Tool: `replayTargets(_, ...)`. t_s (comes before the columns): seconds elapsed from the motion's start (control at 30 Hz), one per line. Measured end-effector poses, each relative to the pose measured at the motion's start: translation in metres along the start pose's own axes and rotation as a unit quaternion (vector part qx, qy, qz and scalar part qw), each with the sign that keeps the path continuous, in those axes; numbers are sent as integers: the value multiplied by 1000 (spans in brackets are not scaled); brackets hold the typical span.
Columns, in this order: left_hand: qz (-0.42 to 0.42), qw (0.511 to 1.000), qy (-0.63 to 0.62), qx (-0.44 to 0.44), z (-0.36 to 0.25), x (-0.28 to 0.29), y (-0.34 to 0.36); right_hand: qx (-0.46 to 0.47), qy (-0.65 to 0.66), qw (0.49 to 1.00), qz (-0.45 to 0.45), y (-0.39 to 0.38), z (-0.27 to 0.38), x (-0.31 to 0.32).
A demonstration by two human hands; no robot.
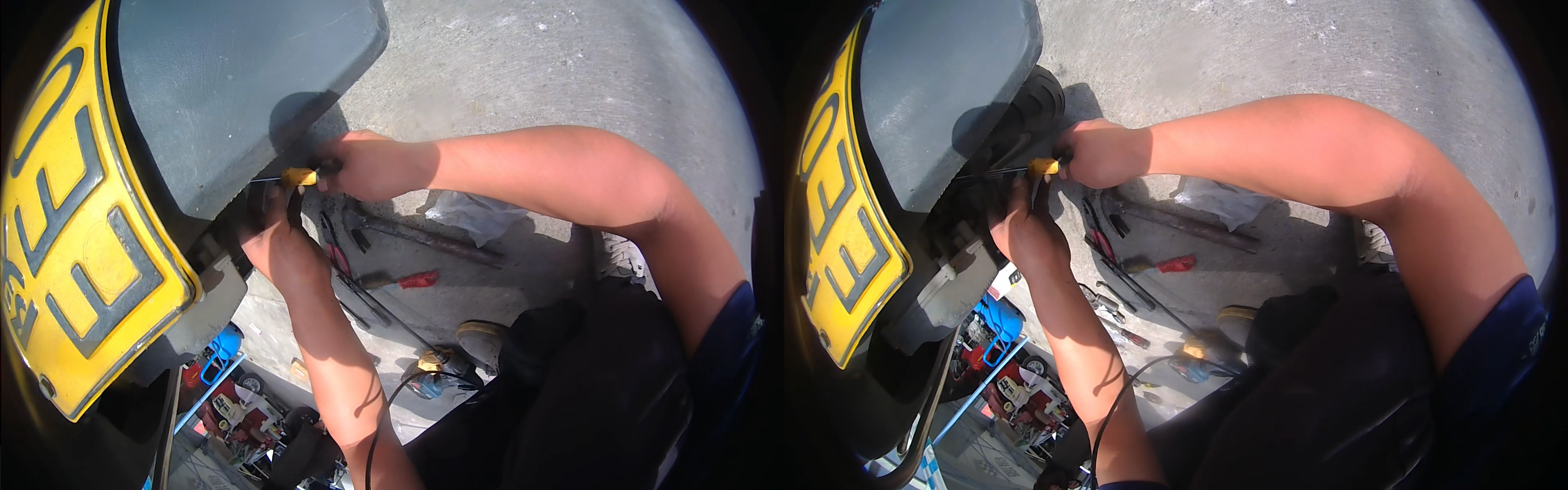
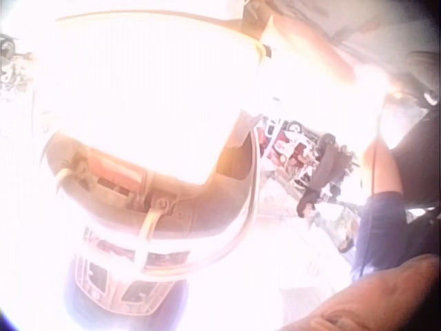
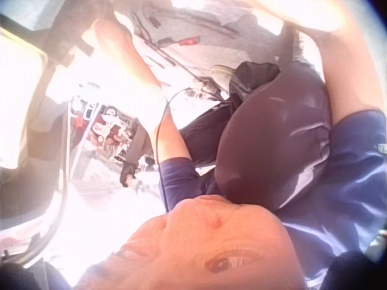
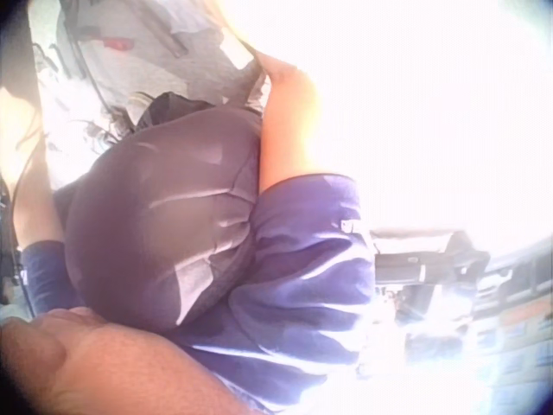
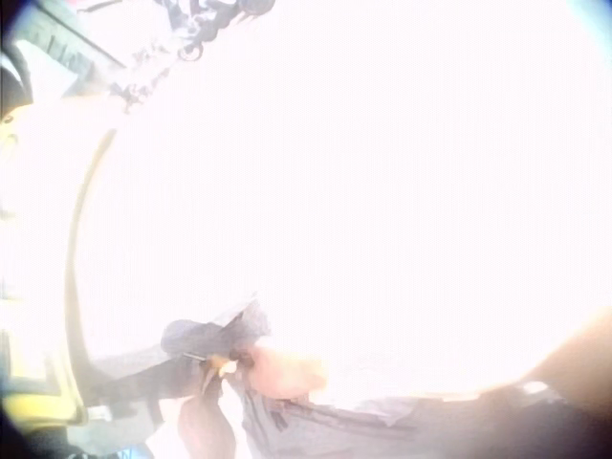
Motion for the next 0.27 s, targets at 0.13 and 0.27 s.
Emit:
replayTargets(0.13, -15, 999, 5, -30, -8, -2, 7, 20, 52, 998, -9, 12, -2, 3)
replayTargets(0.27, -36, 999, -4, -16, -11, 3, 13, -66, 79, 993, 51, 27, -12, -1)
Point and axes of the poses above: each hand's wrist, its own y-axis towards the middle knuckle, its own x-axis out of the back of the hand, z = x × y, the point moved 10 cm from there along y, towards the middle knuckle, and after that the axes turned 11 degrees about z, right-handed, at the moved point
